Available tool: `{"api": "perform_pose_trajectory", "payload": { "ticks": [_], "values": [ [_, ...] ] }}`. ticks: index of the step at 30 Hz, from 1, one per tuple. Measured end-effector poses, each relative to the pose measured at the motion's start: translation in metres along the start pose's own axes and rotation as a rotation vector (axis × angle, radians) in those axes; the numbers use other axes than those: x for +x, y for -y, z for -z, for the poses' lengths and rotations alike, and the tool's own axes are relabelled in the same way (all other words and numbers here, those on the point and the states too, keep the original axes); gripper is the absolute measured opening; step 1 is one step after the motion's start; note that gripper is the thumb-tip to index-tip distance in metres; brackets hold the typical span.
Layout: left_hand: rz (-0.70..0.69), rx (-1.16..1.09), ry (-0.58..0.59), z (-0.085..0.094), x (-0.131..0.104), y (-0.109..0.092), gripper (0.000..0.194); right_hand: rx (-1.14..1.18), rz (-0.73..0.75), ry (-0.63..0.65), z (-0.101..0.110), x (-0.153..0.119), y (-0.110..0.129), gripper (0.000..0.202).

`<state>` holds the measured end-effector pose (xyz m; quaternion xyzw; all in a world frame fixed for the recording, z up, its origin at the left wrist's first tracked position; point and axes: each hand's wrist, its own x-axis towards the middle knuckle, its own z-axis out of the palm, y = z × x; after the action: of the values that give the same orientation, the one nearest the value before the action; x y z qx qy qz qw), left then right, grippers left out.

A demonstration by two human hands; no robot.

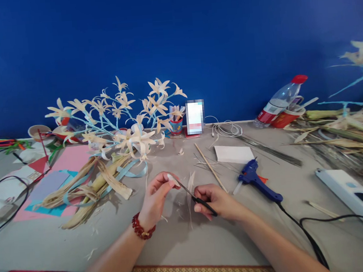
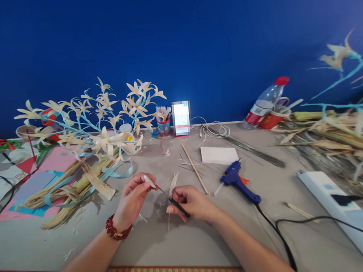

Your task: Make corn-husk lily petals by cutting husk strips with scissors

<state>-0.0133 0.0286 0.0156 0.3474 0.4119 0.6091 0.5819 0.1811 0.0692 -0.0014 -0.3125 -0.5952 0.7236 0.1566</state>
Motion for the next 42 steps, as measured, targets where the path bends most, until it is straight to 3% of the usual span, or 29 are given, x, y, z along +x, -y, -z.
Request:
{"api": "perform_pose_trajectory", "payload": {
  "ticks": [7,42],
  "values": [
    [-0.045,0.065,0.026,-0.0004,0.0001,-0.0008,0.006,0.058,0.003,0.049,0.0019,-0.0016,-0.0076,0.048],
    [-0.001,0.057,0.118,0.0034,0.0002,0.0024,0.009,0.038,-0.004,0.019,0.0012,-0.0009,-0.0046,0.049]
  ]
}}
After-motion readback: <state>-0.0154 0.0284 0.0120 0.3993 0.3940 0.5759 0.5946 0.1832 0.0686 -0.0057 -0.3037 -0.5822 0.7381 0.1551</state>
